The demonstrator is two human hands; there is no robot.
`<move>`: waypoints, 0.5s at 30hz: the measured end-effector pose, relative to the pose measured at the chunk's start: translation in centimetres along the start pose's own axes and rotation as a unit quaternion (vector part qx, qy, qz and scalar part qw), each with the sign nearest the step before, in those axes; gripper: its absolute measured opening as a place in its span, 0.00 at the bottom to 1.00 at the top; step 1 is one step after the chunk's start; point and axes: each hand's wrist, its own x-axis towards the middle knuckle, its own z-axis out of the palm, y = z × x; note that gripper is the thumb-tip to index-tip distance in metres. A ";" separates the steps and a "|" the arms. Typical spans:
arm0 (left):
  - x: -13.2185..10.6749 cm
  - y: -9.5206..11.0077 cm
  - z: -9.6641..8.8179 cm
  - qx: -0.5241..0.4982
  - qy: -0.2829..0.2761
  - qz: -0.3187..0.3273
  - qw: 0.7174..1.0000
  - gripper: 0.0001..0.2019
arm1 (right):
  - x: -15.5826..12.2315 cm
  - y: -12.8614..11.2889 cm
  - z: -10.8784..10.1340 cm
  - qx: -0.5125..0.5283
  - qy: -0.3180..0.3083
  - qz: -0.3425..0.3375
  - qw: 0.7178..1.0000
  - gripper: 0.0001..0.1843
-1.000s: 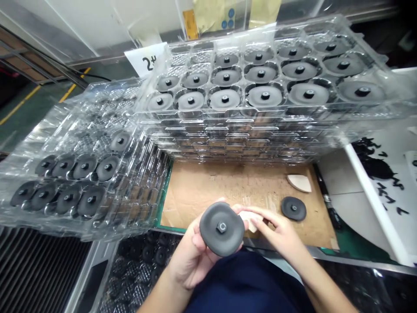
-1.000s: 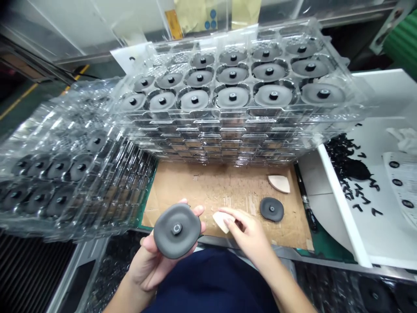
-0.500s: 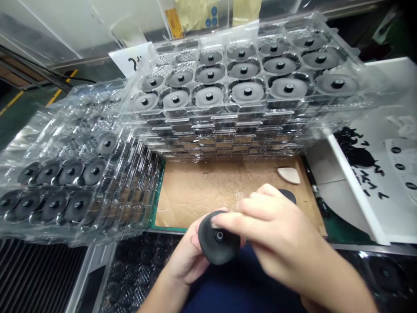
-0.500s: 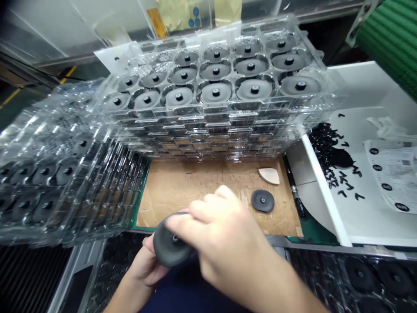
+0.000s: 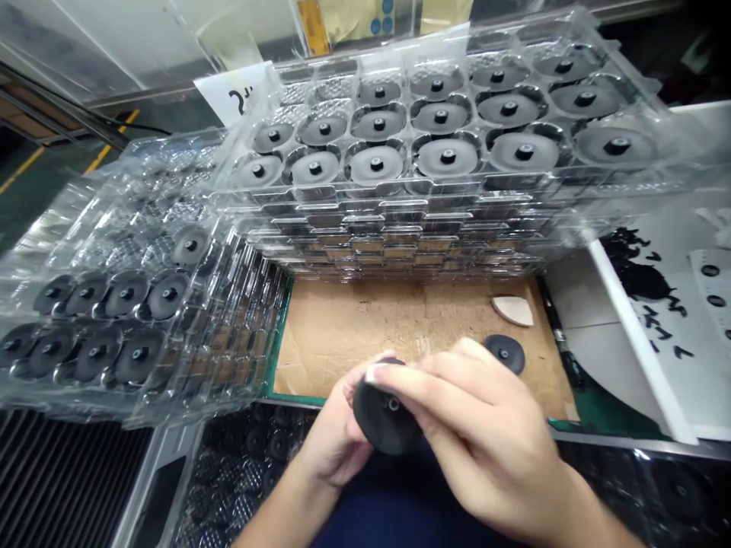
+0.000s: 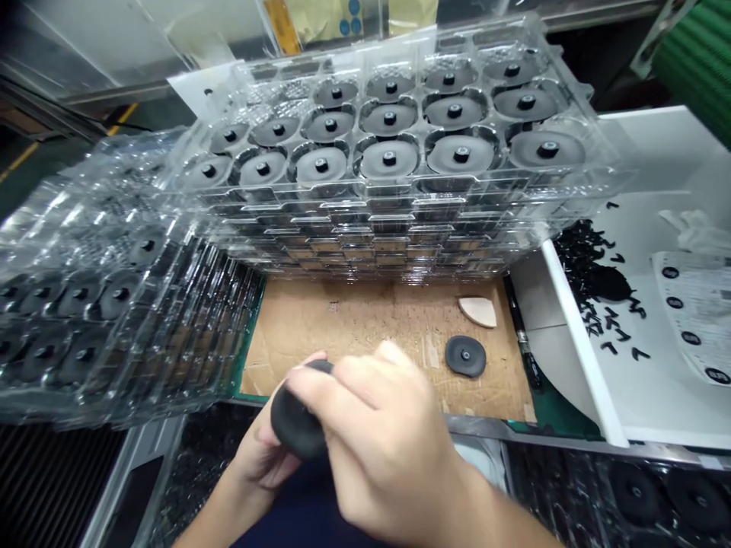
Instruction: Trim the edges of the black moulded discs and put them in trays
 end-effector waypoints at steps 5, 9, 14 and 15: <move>0.0 0.3 -0.8 -0.062 0.008 0.026 0.998 0.27 | -1.6 -0.3 -0.1 0.075 -0.038 0.073 0.994 0.13; 0.5 0.4 -0.5 -0.070 0.005 0.048 0.996 0.28 | -2.8 1.2 -0.3 0.160 0.009 0.176 0.971 0.10; 0.7 0.2 0.1 -0.085 -0.001 0.049 0.995 0.28 | -2.7 1.6 -0.3 0.062 0.152 0.283 0.945 0.11; 0.7 0.1 0.2 -0.084 -0.001 0.047 0.995 0.28 | -2.4 1.2 -0.2 0.044 0.160 0.259 0.951 0.12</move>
